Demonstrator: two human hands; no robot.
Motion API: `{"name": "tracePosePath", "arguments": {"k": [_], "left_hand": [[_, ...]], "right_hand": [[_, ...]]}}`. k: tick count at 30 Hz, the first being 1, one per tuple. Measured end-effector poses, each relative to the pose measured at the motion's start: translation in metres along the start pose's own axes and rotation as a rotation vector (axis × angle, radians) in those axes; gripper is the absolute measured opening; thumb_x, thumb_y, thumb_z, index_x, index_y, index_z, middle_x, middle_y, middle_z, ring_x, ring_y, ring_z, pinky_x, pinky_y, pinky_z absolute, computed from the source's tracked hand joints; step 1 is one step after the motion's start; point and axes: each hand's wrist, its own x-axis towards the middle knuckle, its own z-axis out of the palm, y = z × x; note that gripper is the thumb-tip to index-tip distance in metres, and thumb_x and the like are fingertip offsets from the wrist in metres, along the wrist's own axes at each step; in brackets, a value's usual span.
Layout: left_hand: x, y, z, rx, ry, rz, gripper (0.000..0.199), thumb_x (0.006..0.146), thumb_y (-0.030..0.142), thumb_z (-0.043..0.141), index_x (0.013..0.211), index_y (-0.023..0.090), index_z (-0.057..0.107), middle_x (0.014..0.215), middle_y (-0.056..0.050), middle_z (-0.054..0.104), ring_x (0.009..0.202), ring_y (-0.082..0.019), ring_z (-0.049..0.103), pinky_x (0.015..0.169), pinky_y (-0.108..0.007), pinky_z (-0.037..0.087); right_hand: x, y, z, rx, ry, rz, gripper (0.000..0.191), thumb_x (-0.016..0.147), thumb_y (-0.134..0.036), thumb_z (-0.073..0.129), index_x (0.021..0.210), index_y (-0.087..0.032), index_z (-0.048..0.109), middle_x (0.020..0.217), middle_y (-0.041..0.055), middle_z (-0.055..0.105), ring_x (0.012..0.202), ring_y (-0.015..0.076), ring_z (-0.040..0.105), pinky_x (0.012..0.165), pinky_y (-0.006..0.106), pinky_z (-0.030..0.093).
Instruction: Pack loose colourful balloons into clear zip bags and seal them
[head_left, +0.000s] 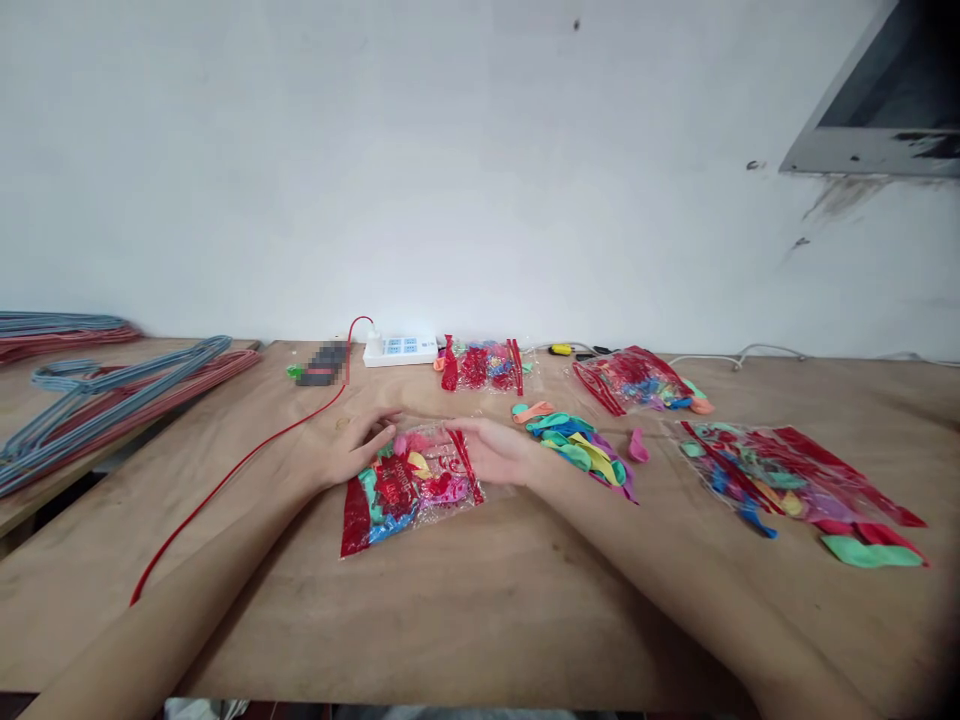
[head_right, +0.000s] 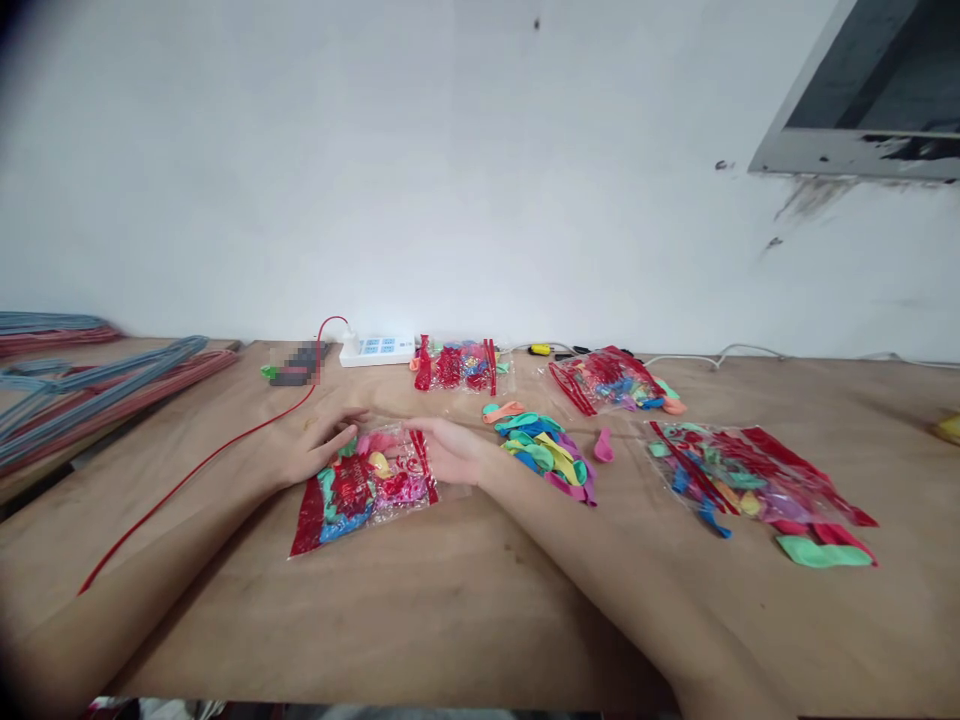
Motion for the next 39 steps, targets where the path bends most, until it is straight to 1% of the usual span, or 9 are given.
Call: {"name": "tracePosePath", "arguments": {"k": [5,9,17,19,23,27,32,36,39], "left_hand": [[0.003,0.007,0.0,0.068,-0.069,0.105,0.048,0.11,0.06,0.049,0.129,0.024,0.073,0.131,-0.009,0.077,0.122,-0.031,0.07,0.11,-0.047,0.055],[0.004,0.006,0.0,0.149,-0.035,0.082,0.046,0.112,0.058,0.046,0.121,0.025,0.076,0.124,-0.007,0.079,0.116,-0.029,0.072,0.104,-0.044,0.057],[0.003,0.001,0.001,0.199,-0.039,0.068,0.049,0.112,0.058,0.042,0.114,0.025,0.077,0.12,-0.006,0.08,0.112,-0.028,0.073,0.102,-0.043,0.057],[0.003,0.002,0.0,0.199,-0.051,0.065,0.05,0.112,0.059,0.041,0.114,0.025,0.078,0.119,-0.006,0.08,0.111,-0.028,0.073,0.102,-0.042,0.058],[0.002,0.003,0.0,0.193,-0.044,0.061,0.05,0.112,0.06,0.04,0.115,0.027,0.078,0.12,-0.005,0.079,0.113,-0.028,0.073,0.106,-0.044,0.058],[0.001,0.001,0.001,0.19,-0.023,0.047,0.053,0.111,0.062,0.04,0.117,0.026,0.078,0.124,-0.006,0.079,0.117,-0.029,0.072,0.111,-0.046,0.056],[0.001,-0.001,0.002,0.188,-0.036,0.035,0.056,0.111,0.065,0.037,0.113,0.025,0.077,0.12,-0.006,0.079,0.116,-0.029,0.072,0.109,-0.045,0.057],[0.001,-0.003,0.003,0.189,-0.011,0.019,0.056,0.11,0.067,0.039,0.114,0.025,0.077,0.124,-0.006,0.079,0.12,-0.029,0.071,0.112,-0.046,0.056],[0.001,-0.006,0.003,0.189,-0.016,0.02,0.054,0.11,0.065,0.041,0.115,0.026,0.077,0.125,-0.005,0.079,0.12,-0.029,0.071,0.113,-0.046,0.055]], "right_hand": [[-0.029,0.0,-0.023,-0.311,0.25,-0.14,0.026,0.106,-0.028,0.062,0.122,-0.012,0.076,0.129,0.017,0.077,0.115,0.0238,0.076,0.111,0.037,0.057],[-0.032,0.009,-0.032,-0.314,0.39,-0.278,0.027,0.108,-0.032,0.06,0.12,-0.013,0.076,0.132,0.0173,0.076,0.123,0.0253,0.073,0.116,0.041,0.054],[-0.011,0.021,-0.006,0.015,0.043,-0.083,0.047,0.116,-0.046,0.039,0.127,-0.011,0.068,0.122,0.0186,0.079,0.111,0.025,0.078,0.113,0.043,0.055],[-0.014,0.019,-0.005,-0.021,0.065,-0.074,0.048,0.116,-0.044,0.037,0.13,-0.009,0.066,0.123,0.02,0.079,0.111,0.0244,0.078,0.112,0.041,0.055],[-0.039,0.011,-0.021,-0.163,0.294,-0.18,0.039,0.113,-0.042,0.048,0.137,-0.013,0.06,0.116,0.0188,0.081,0.104,0.0247,0.081,0.105,0.042,0.06],[-0.074,0.009,-0.06,-0.545,0.52,-0.476,0.033,0.101,-0.042,0.07,0.126,-0.02,0.071,0.113,0.0134,0.081,0.087,0.0259,0.078,0.08,0.041,0.066],[-0.113,-0.002,-0.124,-1.32,0.953,-0.828,0.024,0.093,-0.027,0.062,0.106,-0.024,0.082,0.116,0.0121,0.079,0.115,0.0345,0.07,0.11,0.056,0.054],[-0.128,-0.012,-0.16,-1.715,0.917,-0.731,0.034,0.084,-0.016,0.059,0.105,-0.024,0.085,0.137,0.0112,0.075,0.131,0.0361,0.064,0.117,0.058,0.047],[-0.128,-0.011,-0.17,-1.795,0.843,-0.655,0.035,0.088,-0.019,0.058,0.108,-0.025,0.086,0.132,0.0089,0.078,0.131,0.0346,0.064,0.116,0.056,0.048]]}}
